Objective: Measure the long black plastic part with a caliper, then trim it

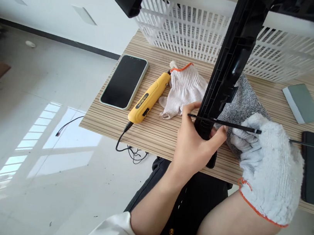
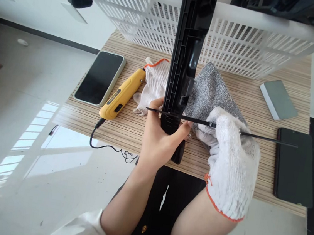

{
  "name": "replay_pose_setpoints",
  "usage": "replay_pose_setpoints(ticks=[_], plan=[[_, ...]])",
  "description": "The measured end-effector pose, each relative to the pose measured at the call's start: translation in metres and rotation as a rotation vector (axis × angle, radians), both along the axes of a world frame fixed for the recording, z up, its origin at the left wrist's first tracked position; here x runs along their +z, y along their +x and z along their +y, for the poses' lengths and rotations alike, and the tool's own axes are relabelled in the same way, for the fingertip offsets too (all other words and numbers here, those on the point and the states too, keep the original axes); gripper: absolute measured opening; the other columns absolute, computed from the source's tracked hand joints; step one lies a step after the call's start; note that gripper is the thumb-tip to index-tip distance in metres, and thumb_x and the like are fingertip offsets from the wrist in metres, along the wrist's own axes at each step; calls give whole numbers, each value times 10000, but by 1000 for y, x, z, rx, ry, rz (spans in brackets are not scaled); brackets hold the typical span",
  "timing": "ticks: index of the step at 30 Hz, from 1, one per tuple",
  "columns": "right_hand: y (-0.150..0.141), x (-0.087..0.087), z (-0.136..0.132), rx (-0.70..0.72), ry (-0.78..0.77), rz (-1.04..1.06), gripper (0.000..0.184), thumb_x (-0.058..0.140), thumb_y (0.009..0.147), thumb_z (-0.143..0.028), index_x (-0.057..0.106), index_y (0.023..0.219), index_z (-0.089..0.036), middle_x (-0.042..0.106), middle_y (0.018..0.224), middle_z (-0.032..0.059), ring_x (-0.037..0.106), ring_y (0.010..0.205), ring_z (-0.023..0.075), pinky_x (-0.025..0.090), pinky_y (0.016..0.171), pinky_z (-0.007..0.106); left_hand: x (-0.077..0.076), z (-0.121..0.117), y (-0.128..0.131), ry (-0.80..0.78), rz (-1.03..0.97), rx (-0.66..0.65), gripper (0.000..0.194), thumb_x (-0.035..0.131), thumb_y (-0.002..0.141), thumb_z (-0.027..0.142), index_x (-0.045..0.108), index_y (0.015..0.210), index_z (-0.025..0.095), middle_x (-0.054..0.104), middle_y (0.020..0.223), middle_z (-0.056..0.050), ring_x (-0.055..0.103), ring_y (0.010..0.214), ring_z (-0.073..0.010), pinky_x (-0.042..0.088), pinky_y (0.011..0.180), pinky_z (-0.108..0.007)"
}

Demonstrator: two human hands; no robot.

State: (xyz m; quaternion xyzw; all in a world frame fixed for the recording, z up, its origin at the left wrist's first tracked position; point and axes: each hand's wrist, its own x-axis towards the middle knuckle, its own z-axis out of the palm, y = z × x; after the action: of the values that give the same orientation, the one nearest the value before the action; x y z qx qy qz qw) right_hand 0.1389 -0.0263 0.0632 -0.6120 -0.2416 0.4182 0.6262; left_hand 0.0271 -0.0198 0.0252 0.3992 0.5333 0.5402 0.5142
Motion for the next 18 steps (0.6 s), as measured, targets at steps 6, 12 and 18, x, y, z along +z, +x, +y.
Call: replay_pose_setpoints(ticks=[6,12,18], plan=[[1,1,0,-8,-107,-21,216,806,804,-458,831,825,-244,714,608,-4,645,475,128,501,408,207,3,2,0,26,48,35,531,870,817,248,478,1175,271,673,818,59,703,661,-152,627,734,-350],[10,-2,-5,75,-202,-24,228,755,856,-545,827,893,-331,690,579,-5,622,462,169,483,402,270,2,1,0,14,59,32,542,877,841,314,476,1205,281,653,790,64,694,646,-159,621,716,-359],[11,-2,-17,87,-222,-109,137,709,933,-451,797,1020,-391,651,572,-21,547,439,153,361,373,254,2,1,-1,0,50,31,591,910,826,388,484,1225,295,645,763,63,677,630,-159,613,697,-359]])
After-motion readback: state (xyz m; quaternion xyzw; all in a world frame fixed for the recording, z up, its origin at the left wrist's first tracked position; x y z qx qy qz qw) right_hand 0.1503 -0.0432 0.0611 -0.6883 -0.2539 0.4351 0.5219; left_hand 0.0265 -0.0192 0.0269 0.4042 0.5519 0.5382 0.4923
